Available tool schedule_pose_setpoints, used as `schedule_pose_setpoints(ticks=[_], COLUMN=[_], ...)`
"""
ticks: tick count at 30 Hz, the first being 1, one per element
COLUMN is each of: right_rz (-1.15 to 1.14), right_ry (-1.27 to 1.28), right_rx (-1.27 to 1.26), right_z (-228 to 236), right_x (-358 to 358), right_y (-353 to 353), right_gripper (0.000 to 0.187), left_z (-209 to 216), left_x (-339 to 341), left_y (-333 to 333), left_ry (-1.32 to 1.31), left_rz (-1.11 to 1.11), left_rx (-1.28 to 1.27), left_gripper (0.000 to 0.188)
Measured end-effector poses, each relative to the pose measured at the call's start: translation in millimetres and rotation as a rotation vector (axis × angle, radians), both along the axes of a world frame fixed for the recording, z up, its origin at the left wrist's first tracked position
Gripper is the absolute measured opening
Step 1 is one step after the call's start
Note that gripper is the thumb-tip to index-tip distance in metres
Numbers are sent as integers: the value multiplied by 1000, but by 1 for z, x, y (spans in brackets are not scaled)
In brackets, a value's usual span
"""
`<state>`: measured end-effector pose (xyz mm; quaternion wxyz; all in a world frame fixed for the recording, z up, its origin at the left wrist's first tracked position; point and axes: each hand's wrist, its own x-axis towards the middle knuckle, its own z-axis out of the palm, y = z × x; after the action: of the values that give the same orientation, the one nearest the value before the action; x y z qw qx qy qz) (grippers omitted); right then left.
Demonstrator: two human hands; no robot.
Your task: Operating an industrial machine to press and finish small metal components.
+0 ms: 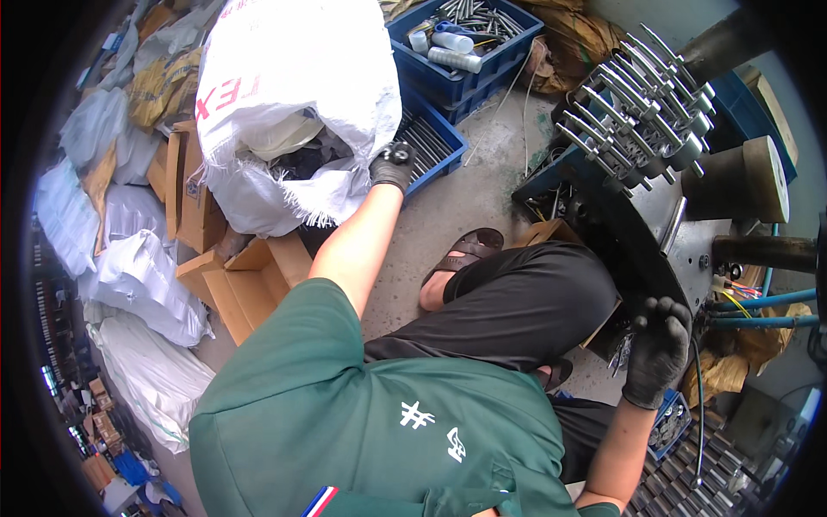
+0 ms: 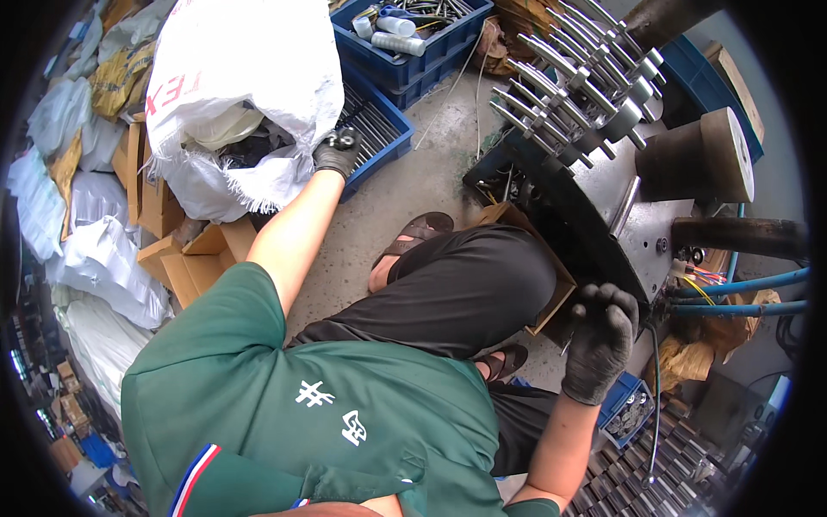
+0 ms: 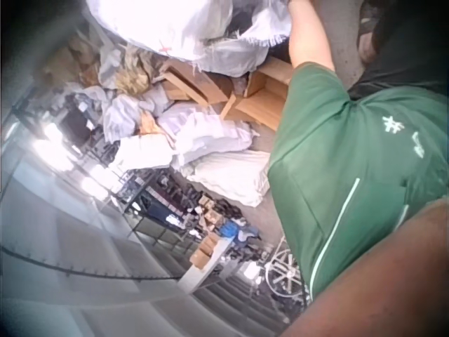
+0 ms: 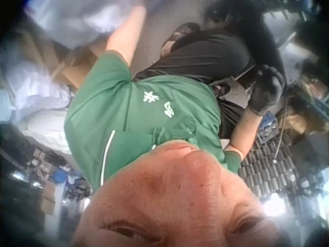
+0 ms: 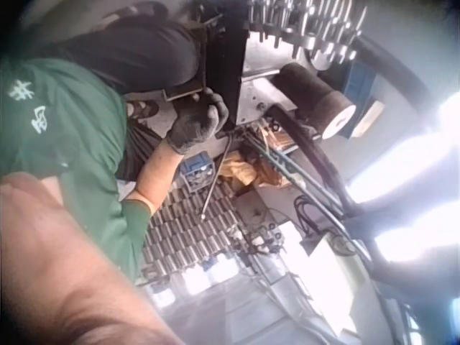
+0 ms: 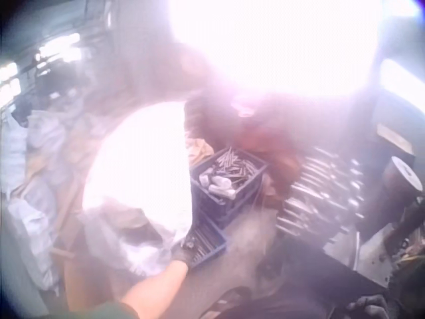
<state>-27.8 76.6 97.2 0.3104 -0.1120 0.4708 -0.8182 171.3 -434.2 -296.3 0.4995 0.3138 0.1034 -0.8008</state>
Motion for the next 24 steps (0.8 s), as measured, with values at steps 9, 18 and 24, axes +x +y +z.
schedule_pose_setpoints(ticks=[9, 18, 24], right_rz=[171, 500, 529], right_ry=[162, 936, 831], right_rx=[821, 1195, 1190], right_z=[-29, -50, -33], right_x=[-64, -74, -83], right_y=[131, 165, 183], right_gripper=[15, 15, 22], left_z=[0, 112, 279], left_x=[10, -12, -72], left_y=[34, 139, 200], left_ry=[-563, -616, -463], left_rz=[-157, -626, -753], left_rx=[44, -335, -858], left_gripper=[60, 34, 29])
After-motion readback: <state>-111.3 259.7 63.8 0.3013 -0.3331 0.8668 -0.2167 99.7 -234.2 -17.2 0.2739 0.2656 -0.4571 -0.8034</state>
